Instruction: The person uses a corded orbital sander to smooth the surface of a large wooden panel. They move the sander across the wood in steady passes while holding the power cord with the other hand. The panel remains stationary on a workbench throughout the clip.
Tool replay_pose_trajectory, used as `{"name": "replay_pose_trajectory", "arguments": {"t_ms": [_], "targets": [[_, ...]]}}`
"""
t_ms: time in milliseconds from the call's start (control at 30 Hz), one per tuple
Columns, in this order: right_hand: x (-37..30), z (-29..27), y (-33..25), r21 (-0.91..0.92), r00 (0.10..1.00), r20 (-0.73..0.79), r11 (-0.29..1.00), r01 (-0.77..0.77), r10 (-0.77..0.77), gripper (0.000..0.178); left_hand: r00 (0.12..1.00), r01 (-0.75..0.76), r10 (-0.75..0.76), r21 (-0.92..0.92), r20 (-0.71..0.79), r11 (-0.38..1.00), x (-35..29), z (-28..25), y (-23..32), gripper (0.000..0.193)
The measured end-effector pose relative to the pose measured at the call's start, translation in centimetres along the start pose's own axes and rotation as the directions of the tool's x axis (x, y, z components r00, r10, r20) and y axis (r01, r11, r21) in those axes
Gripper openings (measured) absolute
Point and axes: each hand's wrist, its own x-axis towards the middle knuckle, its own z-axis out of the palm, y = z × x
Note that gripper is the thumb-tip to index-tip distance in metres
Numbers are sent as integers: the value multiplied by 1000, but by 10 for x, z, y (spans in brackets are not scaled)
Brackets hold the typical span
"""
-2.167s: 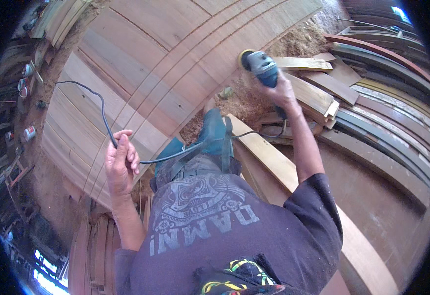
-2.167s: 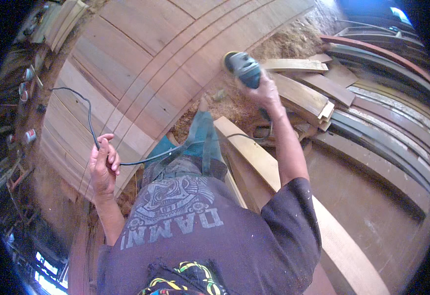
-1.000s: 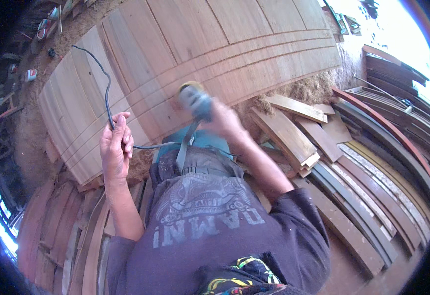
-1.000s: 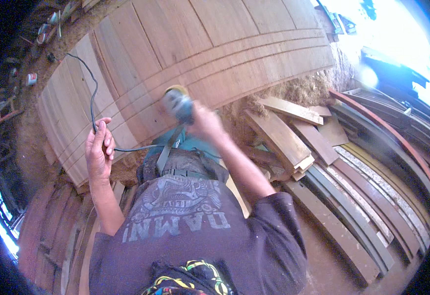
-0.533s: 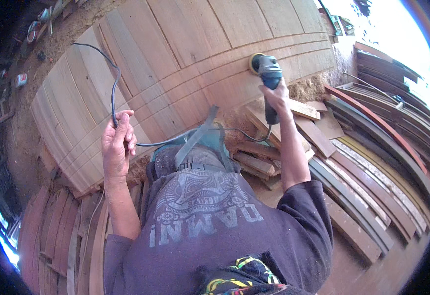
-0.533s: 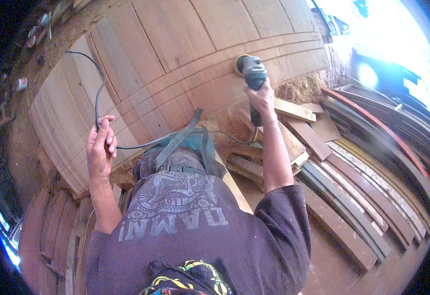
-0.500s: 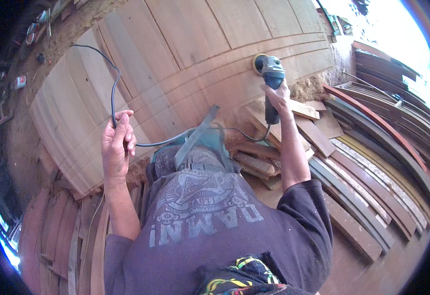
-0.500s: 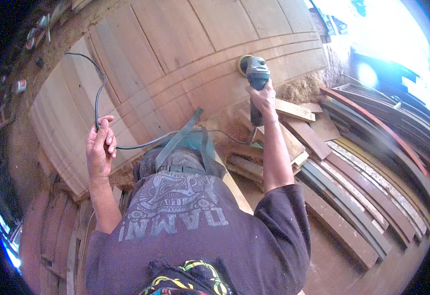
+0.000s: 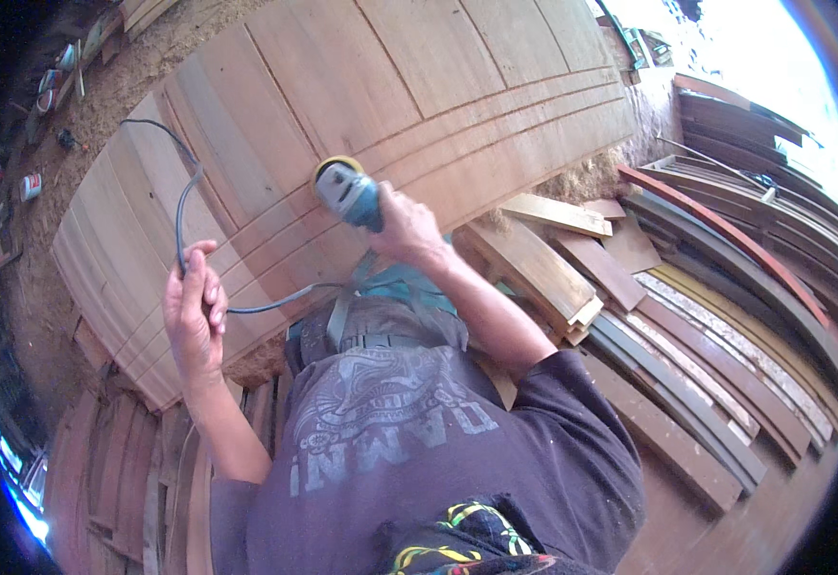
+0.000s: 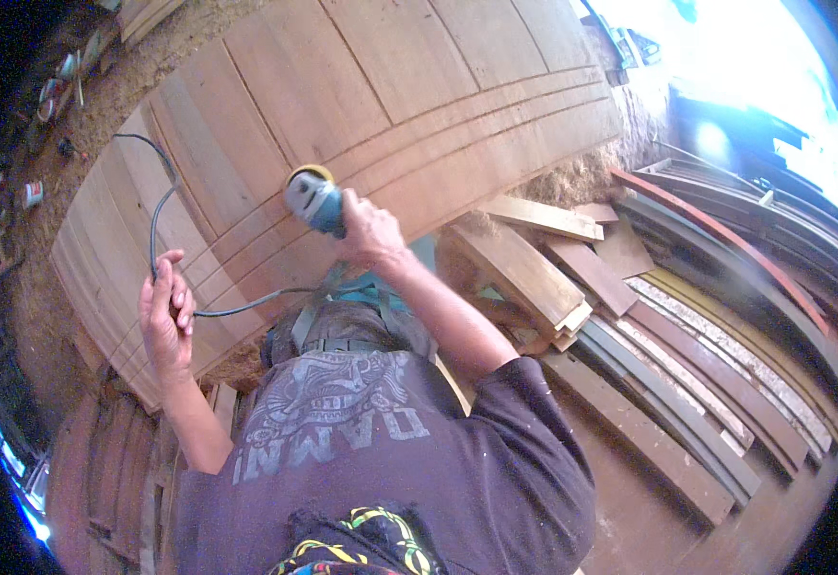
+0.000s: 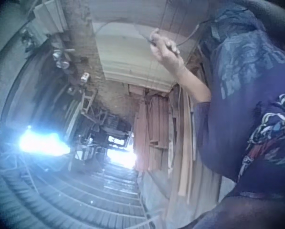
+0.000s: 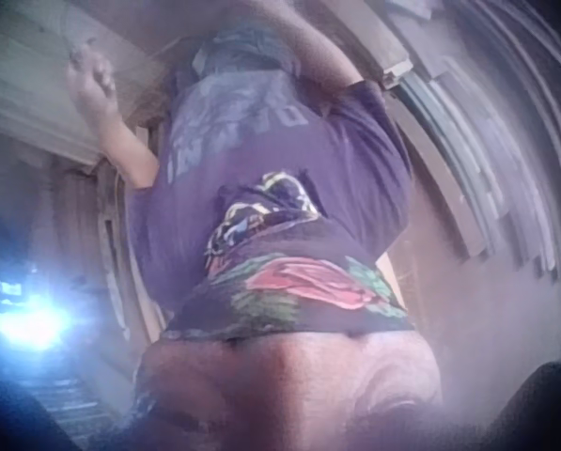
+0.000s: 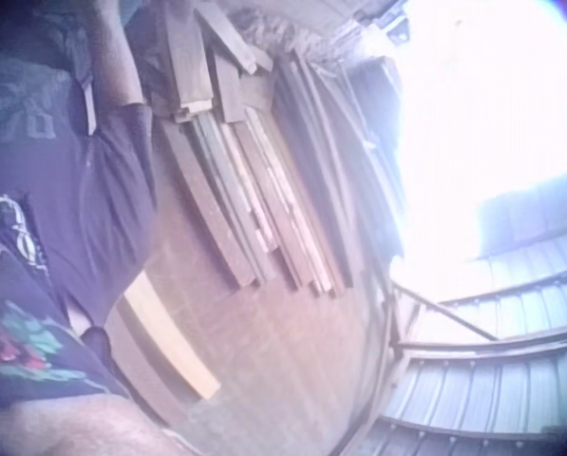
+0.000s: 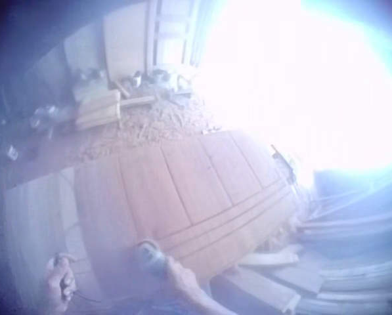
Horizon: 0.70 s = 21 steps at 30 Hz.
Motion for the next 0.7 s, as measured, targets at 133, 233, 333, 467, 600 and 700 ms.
{"name": "replay_pose_trajectory", "arguments": {"t_ms": [133,233,333,467,600,700], "targets": [[18,-68,77,26,982,-133,991,-129,131,56,994,3,-8,-47,-108,999,-6,20,-17,34],[31,-118,141,59,965,-200,985,-162,171,61,992,8,-20,-92,-121,996,-10,62,-30,33],[37,-156,208,100,940,-274,978,-182,203,64,994,51,-60,-105,-87,993,-15,107,-40,31],[46,-215,288,278,865,-334,916,-290,375,69,996,66,-68,-37,-55,997,-25,141,-42,30],[44,-226,311,414,838,-336,867,-278,429,65,992,59,-60,-12,-112,998,-33,164,-41,29],[24,-169,262,259,918,-317,952,-160,241,59,992,31,-29,18,-125,999,-31,184,-36,28]]}}
